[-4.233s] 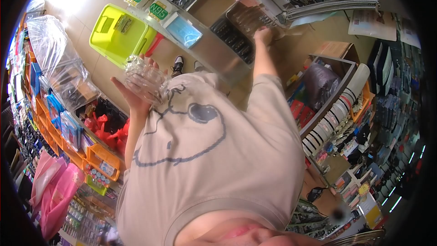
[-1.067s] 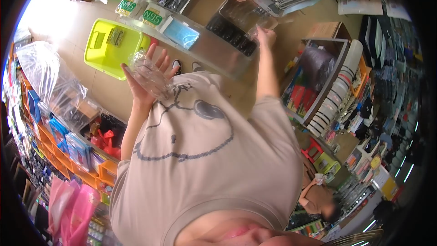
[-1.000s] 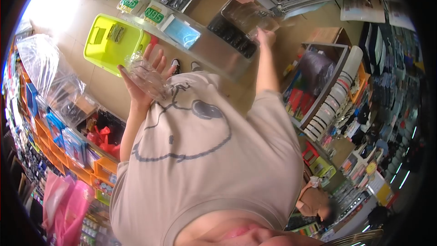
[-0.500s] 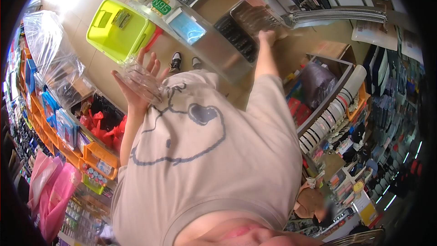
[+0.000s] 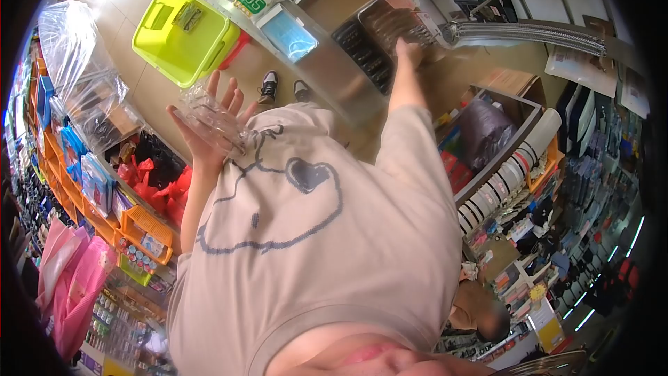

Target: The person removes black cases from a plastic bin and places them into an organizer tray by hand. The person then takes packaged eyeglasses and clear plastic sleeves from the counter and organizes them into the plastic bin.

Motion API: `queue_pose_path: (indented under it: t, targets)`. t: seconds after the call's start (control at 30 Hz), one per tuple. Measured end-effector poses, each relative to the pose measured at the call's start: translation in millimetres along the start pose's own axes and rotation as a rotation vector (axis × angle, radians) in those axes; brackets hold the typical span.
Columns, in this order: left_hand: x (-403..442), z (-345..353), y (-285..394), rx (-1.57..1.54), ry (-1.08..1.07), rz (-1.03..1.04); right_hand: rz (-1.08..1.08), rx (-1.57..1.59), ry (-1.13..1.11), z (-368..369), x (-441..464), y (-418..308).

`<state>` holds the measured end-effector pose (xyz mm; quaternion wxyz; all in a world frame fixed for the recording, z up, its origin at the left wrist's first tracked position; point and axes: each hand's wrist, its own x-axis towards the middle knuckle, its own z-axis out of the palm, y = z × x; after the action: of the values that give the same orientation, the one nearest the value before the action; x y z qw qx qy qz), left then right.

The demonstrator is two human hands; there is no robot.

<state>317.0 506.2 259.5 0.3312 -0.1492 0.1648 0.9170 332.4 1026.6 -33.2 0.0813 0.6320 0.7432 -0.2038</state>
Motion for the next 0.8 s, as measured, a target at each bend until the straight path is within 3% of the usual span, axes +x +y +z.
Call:
queue_pose_path:
  t: [0.17, 0.27, 0.47, 0.8]
  targets:
    - [0, -2, 3, 0.006, -0.004, 0.004, 0.016, 0.092, 0.158, 8, -3, 0]
    - [1, -1, 4, 0.036, 0.010, 0.001, -0.041, 0.159, 0.031, -20, -24, -12]
    - [4, -1, 7, 0.033, -0.001, -0.020, -0.079, 0.130, -0.006, -5, -9, -16]
    - [16, 1, 12, -0.024, -0.050, -0.087, -0.120, 0.290, 0.188, -6, -21, 5]
